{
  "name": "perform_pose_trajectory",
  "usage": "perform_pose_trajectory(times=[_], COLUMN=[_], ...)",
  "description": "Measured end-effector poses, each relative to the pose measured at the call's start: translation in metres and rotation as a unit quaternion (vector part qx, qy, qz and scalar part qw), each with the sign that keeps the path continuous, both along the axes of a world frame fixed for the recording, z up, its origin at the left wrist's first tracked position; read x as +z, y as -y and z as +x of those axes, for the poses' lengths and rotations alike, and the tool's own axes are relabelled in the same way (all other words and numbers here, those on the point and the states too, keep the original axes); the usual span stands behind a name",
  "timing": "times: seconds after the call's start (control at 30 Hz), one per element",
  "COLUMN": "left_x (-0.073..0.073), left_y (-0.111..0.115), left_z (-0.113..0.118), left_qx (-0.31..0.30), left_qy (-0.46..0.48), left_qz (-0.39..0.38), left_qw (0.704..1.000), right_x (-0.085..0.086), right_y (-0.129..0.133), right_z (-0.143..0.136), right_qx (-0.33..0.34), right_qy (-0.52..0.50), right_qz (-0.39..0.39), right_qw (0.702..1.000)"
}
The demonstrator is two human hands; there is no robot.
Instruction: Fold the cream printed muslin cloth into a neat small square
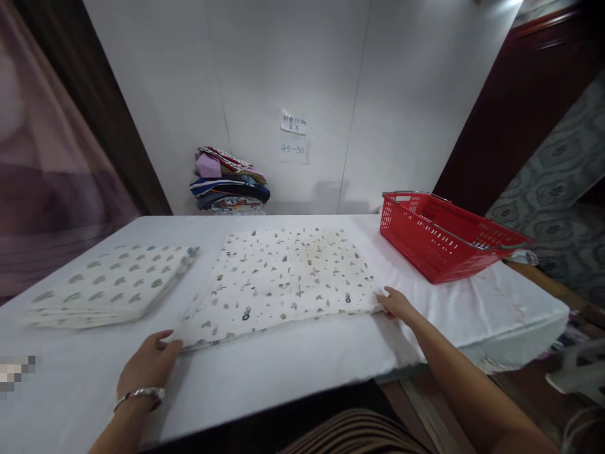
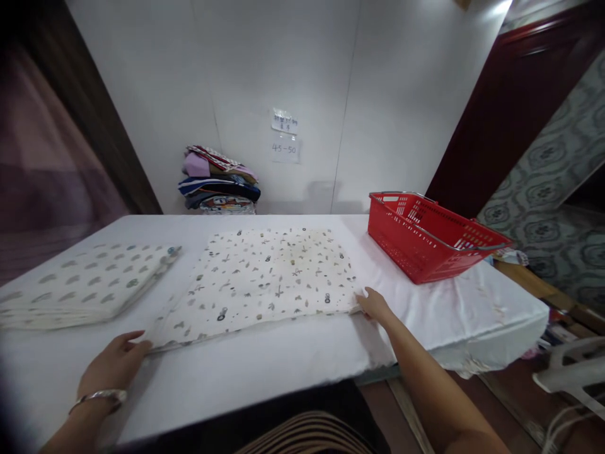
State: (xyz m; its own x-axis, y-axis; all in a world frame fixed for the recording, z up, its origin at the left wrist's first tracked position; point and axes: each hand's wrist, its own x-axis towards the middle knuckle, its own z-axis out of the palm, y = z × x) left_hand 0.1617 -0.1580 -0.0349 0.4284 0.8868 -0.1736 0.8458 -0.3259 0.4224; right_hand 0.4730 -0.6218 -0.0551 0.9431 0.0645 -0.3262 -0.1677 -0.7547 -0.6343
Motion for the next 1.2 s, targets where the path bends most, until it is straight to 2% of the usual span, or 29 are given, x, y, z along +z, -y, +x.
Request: perform_pose_trajectory(times=[0.07,0.27,0.43,0.5,0.63,0.73,0.87,1.0,1.1,1.2], left_x=[0.0,-0.005,-0.003,-0.001,0.0,-0.002,-0.002,0.002,0.006,0.009], left_y=[-0.001,-0.003,-0.006,-0.007,-0.008,-0.007,-0.004,0.0,0.004,0.011], left_z=[0.0,0.0,0.002,0.001,-0.003,-0.005,-0.006,-0.007,-0.006,-0.005], left_qx=[0.003,-0.01,0.002,0.013,0.018,0.015,0.003,-0.041,-0.031,-0.015], left_qy=[-0.003,-0.007,-0.006,0.003,-0.004,-0.011,-0.03,-0.045,-0.057,-0.061], left_qz=[0.0,0.0,0.005,0.003,-0.005,0.007,0.003,0.003,0.007,0.013], left_qw=[1.0,1.0,1.0,1.0,1.0,1.0,1.0,0.998,0.998,0.998], right_x=[0.004,0.009,0.006,0.003,-0.003,-0.005,-0.008,-0.011,-0.009,-0.005], right_y=[-0.001,0.002,0.009,0.012,0.015,0.015,0.018,0.021,0.01,-0.022], right_z=[-0.002,-0.008,-0.009,-0.011,-0.015,-0.017,-0.014,-0.009,-0.002,0.007], right_qx=[0.004,-0.058,-0.049,-0.033,0.013,0.058,0.137,0.205,0.267,0.333], right_qy=[-0.038,-0.053,-0.024,0.011,0.033,0.08,0.124,0.178,0.253,0.275], right_qz=[0.021,0.187,0.233,0.209,0.091,0.009,-0.121,-0.254,-0.247,-0.163], right_qw=[0.999,0.979,0.971,0.977,0.995,0.995,0.975,0.928,0.896,0.887])
